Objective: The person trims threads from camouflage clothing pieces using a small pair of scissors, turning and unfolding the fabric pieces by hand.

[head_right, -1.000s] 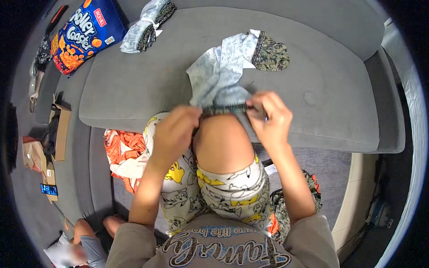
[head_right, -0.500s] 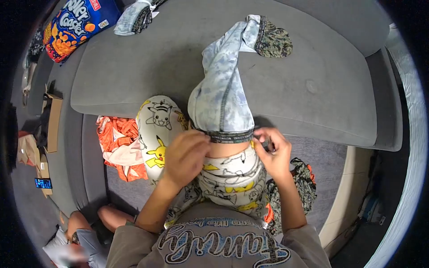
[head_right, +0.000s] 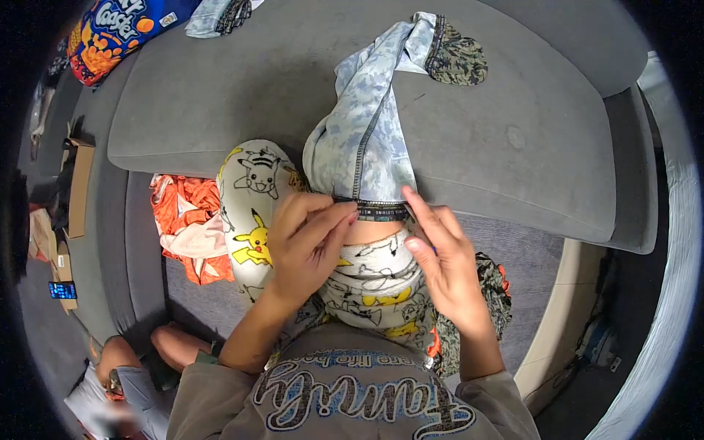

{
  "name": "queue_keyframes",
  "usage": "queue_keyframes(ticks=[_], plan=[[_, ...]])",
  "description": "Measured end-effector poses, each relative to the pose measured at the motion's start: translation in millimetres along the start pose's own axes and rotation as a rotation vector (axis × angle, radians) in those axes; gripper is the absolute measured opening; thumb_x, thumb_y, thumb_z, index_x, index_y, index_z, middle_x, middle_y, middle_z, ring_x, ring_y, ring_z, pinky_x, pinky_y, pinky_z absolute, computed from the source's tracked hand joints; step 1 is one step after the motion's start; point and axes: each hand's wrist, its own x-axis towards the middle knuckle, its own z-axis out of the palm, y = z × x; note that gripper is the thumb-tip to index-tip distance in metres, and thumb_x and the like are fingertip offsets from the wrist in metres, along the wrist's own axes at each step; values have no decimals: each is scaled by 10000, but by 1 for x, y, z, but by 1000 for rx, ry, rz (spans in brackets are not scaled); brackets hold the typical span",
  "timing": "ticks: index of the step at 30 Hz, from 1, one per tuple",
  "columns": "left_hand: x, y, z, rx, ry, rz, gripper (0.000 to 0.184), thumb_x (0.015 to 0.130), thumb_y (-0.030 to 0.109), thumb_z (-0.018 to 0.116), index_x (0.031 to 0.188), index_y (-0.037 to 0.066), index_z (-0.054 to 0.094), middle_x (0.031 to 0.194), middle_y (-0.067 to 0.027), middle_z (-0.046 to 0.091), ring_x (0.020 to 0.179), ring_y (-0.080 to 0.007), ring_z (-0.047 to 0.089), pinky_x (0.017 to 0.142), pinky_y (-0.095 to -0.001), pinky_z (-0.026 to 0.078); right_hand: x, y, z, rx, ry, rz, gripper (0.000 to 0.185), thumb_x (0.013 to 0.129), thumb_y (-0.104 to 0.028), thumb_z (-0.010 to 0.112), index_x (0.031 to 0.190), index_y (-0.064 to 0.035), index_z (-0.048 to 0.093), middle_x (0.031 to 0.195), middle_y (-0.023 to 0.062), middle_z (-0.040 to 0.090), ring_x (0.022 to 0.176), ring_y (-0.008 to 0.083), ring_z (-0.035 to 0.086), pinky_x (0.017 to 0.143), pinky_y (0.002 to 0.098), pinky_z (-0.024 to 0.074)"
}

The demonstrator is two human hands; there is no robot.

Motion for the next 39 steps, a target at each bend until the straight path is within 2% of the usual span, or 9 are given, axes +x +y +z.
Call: queue_keyframes(ticks=[3, 7, 8, 10, 13, 22, 35, 38, 39], plan=[[-8, 1, -1, 10, 45, 8, 221, 648, -20, 723, 856, 41, 678, 756, -39, 554, 638, -179, 494, 557, -286, 373, 2, -16, 5, -98, -37, 45, 470, 872, -111, 559, 1328, -76, 449, 970, 129, 530, 857, 222, 545, 781, 283, 440], [-13, -1, 0, -17, 118, 56, 231, 639, -34, 724, 857, 28, 678, 710, -26, 547, 624, -179, 487, 562, -293, 359, 5, -5, 12, -208, 69, -198, 495, 739, -104, 702, 1216, -70, 573, 945, 102, 569, 800, 226, 570, 714, 310, 474], [-14, -1, 0, -20, 118, 52, 231, 639, -34, 724, 857, 28, 678, 710, -26, 547, 624, -179, 487, 562, -293, 359, 6, -5, 13, -210, 67, -195, 495, 739, -104, 702, 1216, -70, 573, 945, 102, 569, 800, 226, 570, 714, 310, 474], [-15, 0, -1, -17, 108, 59, 224, 643, -28, 726, 855, 26, 678, 694, -19, 557, 613, -172, 486, 556, -291, 350, 8, -4, 16, -307, 195, -282, 487, 645, -114, 762, 1115, -69, 644, 892, 74, 598, 742, 207, 572, 654, 303, 474], [-16, 1, -1, 0, 100, 63, 210, 650, -20, 719, 849, 33, 680, 689, -12, 563, 602, -170, 485, 565, -296, 347, 14, -2, 21, -313, 244, -315, 463, 620, -107, 770, 1071, -77, 668, 850, 56, 610, 693, 185, 565, 615, 293, 469], [-15, 2, 3, 12, 113, 90, 234, 623, 19, 693, 853, 45, 660, 716, 24, 557, 626, -135, 515, 613, -292, 355, 23, 2, 26, -316, 262, -355, 428, 626, -83, 761, 1047, -91, 682, 819, 43, 616, 631, 174, 553, 578, 285, 462], [-14, 5, 2, -18, 87, 86, 184, 644, -12, 694, 822, 29, 675, 673, -9, 558, 579, -166, 479, 571, -304, 341, 23, 1, 24, -342, 214, -357, 366, 664, -52, 737, 1026, -74, 687, 801, 52, 612, 613, 169, 558, 574, 279, 463], [-20, -3, -20, 84, 78, 12, 170, 679, -25, 654, 835, 42, 655, 709, -33, 566, 617, -187, 506, 591, -298, 373, 19, -2, 19, -229, 226, -275, 360, 685, -52, 741, 1039, -53, 677, 840, 62, 620, 635, 127, 549, 582, 259, 460], [-27, -12, -35, 163, 103, -36, 191, 683, -30, 649, 852, 58, 644, 738, -36, 569, 641, -198, 518, 613, -299, 379, 17, -3, 15, -169, 235, -147, 361, 714, -58, 726, 1069, -48, 661, 857, 60, 615, 662, 107, 537, 602, 244, 452]])
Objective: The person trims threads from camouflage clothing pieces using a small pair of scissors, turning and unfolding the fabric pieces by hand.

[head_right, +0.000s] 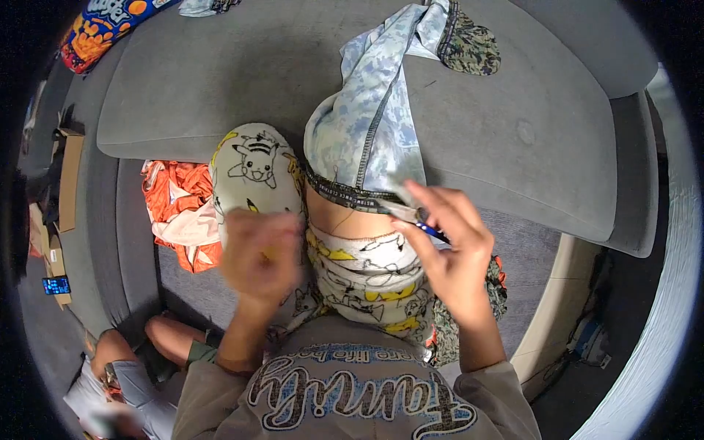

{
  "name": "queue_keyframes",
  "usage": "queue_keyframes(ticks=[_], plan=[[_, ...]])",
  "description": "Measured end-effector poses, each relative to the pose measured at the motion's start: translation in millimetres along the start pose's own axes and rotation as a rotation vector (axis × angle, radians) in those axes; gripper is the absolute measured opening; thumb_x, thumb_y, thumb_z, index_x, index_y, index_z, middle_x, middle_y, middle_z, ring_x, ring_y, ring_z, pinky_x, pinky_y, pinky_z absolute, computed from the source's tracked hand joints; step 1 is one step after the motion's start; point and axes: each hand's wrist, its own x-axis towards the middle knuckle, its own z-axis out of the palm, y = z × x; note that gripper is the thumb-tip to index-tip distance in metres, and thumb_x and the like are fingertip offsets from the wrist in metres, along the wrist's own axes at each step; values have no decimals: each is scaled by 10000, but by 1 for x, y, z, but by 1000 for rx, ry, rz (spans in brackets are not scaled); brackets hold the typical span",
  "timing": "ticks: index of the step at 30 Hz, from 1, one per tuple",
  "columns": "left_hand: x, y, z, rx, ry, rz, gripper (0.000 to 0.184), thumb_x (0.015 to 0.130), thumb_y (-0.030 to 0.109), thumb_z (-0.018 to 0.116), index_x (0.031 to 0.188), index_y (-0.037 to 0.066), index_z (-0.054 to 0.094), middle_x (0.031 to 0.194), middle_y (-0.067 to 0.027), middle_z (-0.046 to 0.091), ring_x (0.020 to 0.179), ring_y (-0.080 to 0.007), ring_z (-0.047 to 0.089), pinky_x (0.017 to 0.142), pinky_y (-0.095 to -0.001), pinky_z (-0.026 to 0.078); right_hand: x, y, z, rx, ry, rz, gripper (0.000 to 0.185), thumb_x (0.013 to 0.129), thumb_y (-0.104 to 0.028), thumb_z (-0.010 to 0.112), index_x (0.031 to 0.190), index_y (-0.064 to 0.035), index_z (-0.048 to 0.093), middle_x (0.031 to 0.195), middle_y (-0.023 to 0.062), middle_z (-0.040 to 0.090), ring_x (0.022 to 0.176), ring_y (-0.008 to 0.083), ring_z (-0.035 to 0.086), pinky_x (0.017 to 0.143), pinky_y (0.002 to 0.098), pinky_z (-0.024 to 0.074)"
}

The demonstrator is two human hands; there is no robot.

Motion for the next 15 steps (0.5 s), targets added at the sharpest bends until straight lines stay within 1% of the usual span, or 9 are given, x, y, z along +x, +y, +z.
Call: queue_keyframes(ticks=[1, 4, 5, 7, 10, 11, 13, 14, 15], plan=[[-3, -11, -17, 4, 46, -200, 226, 702, -66, 620, 901, 40, 631, 706, -39, 541, 646, -194, 505, 631, -292, 400, -1, 1, -4, 44, 4, 135, 362, 744, -65, 710, 1099, -42, 646, 874, 58, 609, 689, 88, 525, 621, 229, 443], [-8, -64, -53, 144, 172, -437, 339, 717, -101, 592, 1037, 12, 590, 831, -28, 486, 696, -132, 457, 676, -252, 402, -6, 15, -12, 270, -31, 303, 362, 807, -82, 651, 1164, -45, 607, 868, 41, 576, 722, 82, 486, 647, 221, 411], [-6, -66, -53, 143, 173, -434, 339, 717, -101, 592, 1037, 12, 590, 831, -28, 486, 696, -132, 457, 676, -252, 402, -8, 18, -16, 326, -91, 368, 349, 854, -91, 592, 1198, -37, 580, 827, 31, 545, 717, 93, 464, 655, 219, 389], [-2, -66, -57, -34, 243, -541, 375, 714, -94, 602, 1073, 12, 576, 894, -24, 469, 708, -107, 442, 677, -237, 389, -6, 16, -13, 319, -100, 350, 345, 858, -94, 590, 1198, -34, 580, 823, 30, 539, 710, 94, 452, 642, 220, 383], [17, -30, -31, -80, 57, -369, 250, 721, -35, 654, 961, 36, 645, 838, -50, 512, 722, -131, 517, 644, -272, 429, -1, 8, -10, 254, -151, 331, 356, 849, -62, 588, 1204, -34, 574, 833, 39, 552, 734, 104, 486, 658, 225, 405], [22, -25, -17, -61, -14, -204, 212, 721, -28, 664, 924, 35, 647, 838, -66, 527, 711, -138, 540, 611, -269, 436, 2, 4, -7, 222, -157, 215, 373, 828, -49, 607, 1199, -35, 578, 842, 50, 562, 763, 117, 513, 685, 230, 419], [28, -7, 2, -149, -110, -123, 243, 753, -50, 653, 984, 16, 615, 873, -55, 565, 754, -122, 539, 660, -230, 447, 5, -7, -6, 129, -168, 120, 414, 742, -29, 692, 1149, -33, 616, 889, 88, 593, 826, 157, 576, 743, 245, 449], [24, -1, 9, -153, -105, -127, 243, 753, -50, 653, 984, 16, 615, 873, -55, 565, 754, -122, 539, 660, -230, 447, 6, -11, -8, 123, -172, 118, 414, 742, -29, 692, 1149, -33, 616, 889, 88, 593, 826, 157, 576, 743, 245, 449], [15, 5, 14, -347, -157, -325, 247, 772, -38, 648, 1007, 13, 594, 870, -52, 564, 760, -117, 539, 668, -231, 448, 6, -13, -10, 54, -151, 88, 414, 714, -43, 721, 1118, -31, 634, 899, 92, 596, 808, 157, 579, 725, 246, 455]])
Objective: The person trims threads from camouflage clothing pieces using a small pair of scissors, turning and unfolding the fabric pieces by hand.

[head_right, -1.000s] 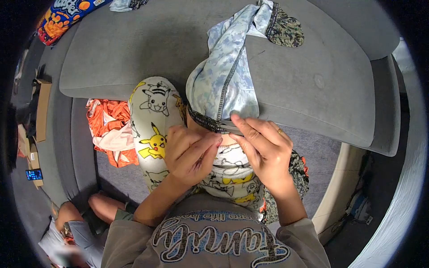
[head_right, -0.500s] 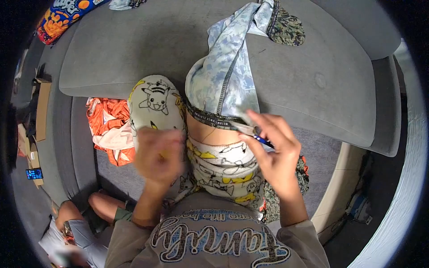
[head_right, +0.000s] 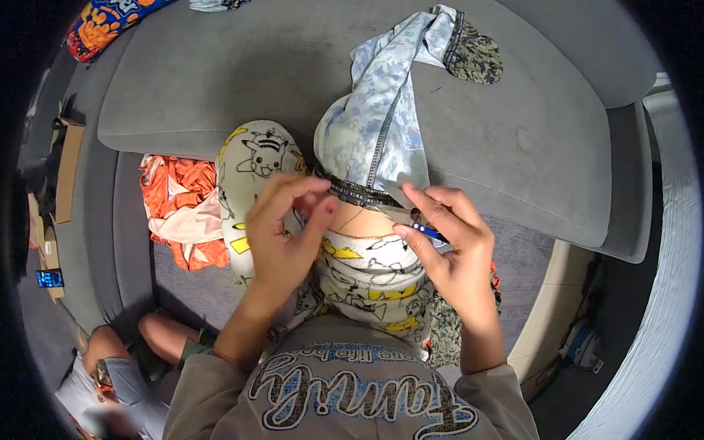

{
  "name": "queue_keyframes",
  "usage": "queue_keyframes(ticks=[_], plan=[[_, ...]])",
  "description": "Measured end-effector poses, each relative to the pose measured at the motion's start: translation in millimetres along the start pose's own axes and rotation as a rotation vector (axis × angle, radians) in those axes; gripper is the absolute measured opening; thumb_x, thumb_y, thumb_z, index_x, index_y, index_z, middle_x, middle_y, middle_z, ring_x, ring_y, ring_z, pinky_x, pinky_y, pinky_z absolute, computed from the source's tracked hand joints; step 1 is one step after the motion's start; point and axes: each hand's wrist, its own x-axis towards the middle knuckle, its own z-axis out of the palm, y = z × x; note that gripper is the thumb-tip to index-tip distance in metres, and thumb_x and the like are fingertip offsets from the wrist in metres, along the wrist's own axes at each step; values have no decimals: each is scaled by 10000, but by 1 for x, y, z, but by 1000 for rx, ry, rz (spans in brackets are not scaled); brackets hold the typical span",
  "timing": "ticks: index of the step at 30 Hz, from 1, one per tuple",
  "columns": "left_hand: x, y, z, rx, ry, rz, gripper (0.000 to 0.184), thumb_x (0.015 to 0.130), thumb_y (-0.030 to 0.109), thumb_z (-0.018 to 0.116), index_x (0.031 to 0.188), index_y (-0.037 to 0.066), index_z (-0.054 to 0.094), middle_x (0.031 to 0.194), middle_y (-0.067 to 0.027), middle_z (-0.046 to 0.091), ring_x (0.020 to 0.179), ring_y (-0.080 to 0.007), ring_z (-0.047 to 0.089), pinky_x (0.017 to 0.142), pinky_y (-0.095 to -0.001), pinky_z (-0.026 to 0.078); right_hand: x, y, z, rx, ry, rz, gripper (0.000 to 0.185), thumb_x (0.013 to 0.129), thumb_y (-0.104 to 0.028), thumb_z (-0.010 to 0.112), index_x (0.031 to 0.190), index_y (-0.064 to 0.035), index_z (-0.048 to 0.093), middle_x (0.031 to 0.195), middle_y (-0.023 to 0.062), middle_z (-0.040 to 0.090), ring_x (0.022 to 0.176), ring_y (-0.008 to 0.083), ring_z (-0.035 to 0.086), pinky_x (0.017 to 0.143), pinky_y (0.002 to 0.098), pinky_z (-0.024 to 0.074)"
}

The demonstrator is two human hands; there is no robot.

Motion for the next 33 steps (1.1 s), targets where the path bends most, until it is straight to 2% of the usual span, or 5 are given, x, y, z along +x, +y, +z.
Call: queue_keyframes(ticks=[4, 7, 14, 18, 33], plan=[[-24, -8, 13, -429, -25, -410, 312, 818, -18, 622, 1108, 1, 509, 862, -45, 564, 804, -104, 537, 714, -231, 449, 2, 2, 1, -56, 67, -25, 424, 641, -53, 783, 1048, -32, 670, 909, 81, 611, 750, 133, 582, 657, 239, 467], [-25, -5, 19, -809, 123, -399, 383, 827, -12, 615, 1172, 2, 450, 943, -63, 558, 872, -117, 537, 768, -234, 440, 8, 4, 8, -32, 65, -41, 430, 628, -48, 792, 1041, -38, 673, 903, 70, 616, 723, 116, 570, 630, 230, 464], [29, 9, 0, 37, 15, 99, 259, 759, -9, 658, 1014, 7, 619, 1038, -110, 529, 883, -186, 555, 713, -253, 445, 8, 10, 17, 25, 66, -32, 424, 629, -34, 788, 1039, -49, 678, 898, 58, 617, 660, 95, 512, 601, 223, 452], [28, -2, 5, 58, -68, 183, 158, 758, -15, 657, 914, 6, 639, 876, -77, 565, 714, -154, 572, 600, -237, 446, 8, 9, 14, 10, 52, -22, 424, 628, -42, 791, 1036, -42, 676, 898, 66, 628, 684, 99, 552, 618, 225, 461], [-11, -4, 4, -26, 93, 252, 152, 731, -54, 650, 879, -23, 655, 806, -115, 570, 684, -188, 564, 572, -249, 444, 15, -4, 21, -202, 129, -311, 382, 608, -123, 795, 972, -62, 698, 823, 59, 634, 638, 163, 616, 563, 271, 486]])
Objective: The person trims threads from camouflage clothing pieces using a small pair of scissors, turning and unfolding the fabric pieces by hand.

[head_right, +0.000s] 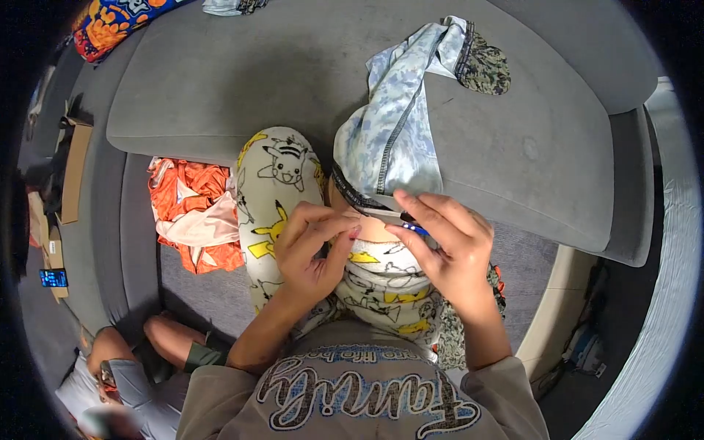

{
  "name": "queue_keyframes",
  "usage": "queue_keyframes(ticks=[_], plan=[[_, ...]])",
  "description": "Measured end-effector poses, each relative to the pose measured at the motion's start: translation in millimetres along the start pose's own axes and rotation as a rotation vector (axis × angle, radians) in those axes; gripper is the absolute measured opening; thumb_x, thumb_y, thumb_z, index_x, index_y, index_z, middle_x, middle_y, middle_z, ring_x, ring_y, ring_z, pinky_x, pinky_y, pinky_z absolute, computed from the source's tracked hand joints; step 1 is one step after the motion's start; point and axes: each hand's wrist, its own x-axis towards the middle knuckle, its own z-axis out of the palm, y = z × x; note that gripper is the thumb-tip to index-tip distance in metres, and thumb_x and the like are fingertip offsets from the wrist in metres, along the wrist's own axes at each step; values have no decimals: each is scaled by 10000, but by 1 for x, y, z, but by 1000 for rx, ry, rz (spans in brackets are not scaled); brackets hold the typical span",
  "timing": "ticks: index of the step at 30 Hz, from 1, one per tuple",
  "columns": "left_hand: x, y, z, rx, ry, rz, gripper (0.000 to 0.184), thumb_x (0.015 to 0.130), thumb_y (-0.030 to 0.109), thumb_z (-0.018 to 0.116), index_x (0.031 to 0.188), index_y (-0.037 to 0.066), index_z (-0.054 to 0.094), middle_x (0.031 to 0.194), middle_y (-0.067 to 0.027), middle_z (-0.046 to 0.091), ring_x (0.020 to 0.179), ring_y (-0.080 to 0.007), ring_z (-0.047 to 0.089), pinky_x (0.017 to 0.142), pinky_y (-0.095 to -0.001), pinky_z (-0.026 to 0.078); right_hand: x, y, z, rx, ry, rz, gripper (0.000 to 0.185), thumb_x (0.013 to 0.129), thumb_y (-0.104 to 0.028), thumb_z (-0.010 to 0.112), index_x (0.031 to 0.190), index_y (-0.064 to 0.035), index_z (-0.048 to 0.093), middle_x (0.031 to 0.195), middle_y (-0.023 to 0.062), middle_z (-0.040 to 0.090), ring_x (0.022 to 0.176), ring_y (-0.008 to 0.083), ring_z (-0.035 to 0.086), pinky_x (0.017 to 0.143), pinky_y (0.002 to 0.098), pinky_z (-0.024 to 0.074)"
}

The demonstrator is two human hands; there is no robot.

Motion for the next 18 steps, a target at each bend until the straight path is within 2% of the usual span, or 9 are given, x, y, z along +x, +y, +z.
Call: queue_keyframes(ticks=[4, 6, 9, 11, 13, 14, 16, 17, 18], plan=[[-4, -2, 3, -33, 10, -10, 151, 732, -55, 646, 879, -24, 655, 807, -113, 572, 676, -184, 561, 564, -247, 439, 5, 4, 2, -48, 6, -74, 362, 610, -113, 788, 958, -66, 702, 801, 57, 632, 616, 168, 602, 549, 269, 476], [-5, -2, 5, -60, 40, -35, 139, 705, -19, 667, 837, 22, 648, 791, -72, 562, 669, -215, 537, 571, -311, 410, 7, 1, 4, -57, -5, -87, 349, 612, -110, 785, 948, -64, 704, 793, 56, 630, 609, 171, 598, 547, 266, 473], [-6, -3, 1, -54, -1, -10, 127, 739, -53, 634, 862, -22, 645, 797, -98, 577, 686, -180, 562, 580, -258, 443, 6, 2, 3, -83, -23, -107, 344, 622, -109, 782, 952, -59, 700, 806, 61, 633, 607, 163, 590, 546, 261, 467], [-3, -1, -7, -7, -4, 7, 118, 737, -54, 634, 850, -23, 641, 790, -95, 575, 688, -188, 562, 590, -273, 447, 4, 0, 2, -94, -33, -107, 353, 630, -110, 782, 968, -57, 695, 827, 67, 637, 612, 151, 586, 547, 259, 463], [-4, -8, -25, 144, 36, 9, 141, 727, -53, 640, 864, -23, 629, 811, -97, 571, 726, -211, 563, 631, -298, 452, 7, -5, 1, 13, 56, 90, 402, 644, -83, 783, 1027, -36, 667, 863, 78, 629, 649, 121, 570, 562, 244, 452], [-7, -16, -40, 245, 76, -5, 174, 720, -50, 646, 890, -23, 621, 841, -104, 568, 763, -226, 564, 661, -307, 454, 5, -1, 0, 12, 56, 92, 402, 644, -83, 783, 1027, -36, 667, 863, 78, 629, 649, 121, 570, 562, 244, 452], [4, -23, -67, 473, 305, -163, 268, 717, -5, 669, 980, 17, 621, 934, -139, 564, 849, -275, 559, 734, -350, 463, -3, 7, -3, 150, 59, 239, 448, 647, -54, 774, 1072, -13, 638, 867, 79, 610, 695, 105, 553, 596, 237, 448], [7, -22, -68, 469, 297, -159, 268, 717, -5, 669, 980, 17, 621, 934, -139, 564, 849, -275, 559, 734, -350, 463, -4, 3, -7, 127, 5, 294, 448, 641, -42, 769, 1066, 2, 634, 838, 73, 594, 715, 111, 550, 634, 235, 448], [9, -21, -68, 467, 191, -122, 309, 713, -1, 672, 1012, 6, 595, 981, -136, 558, 899, -272, 548, 776, -345, 452, -7, 1, -6, 126, 8, 296, 448, 641, -42, 769, 1066, 2, 634, 838, 73, 594, 715, 111, 550, 634, 235, 448]])
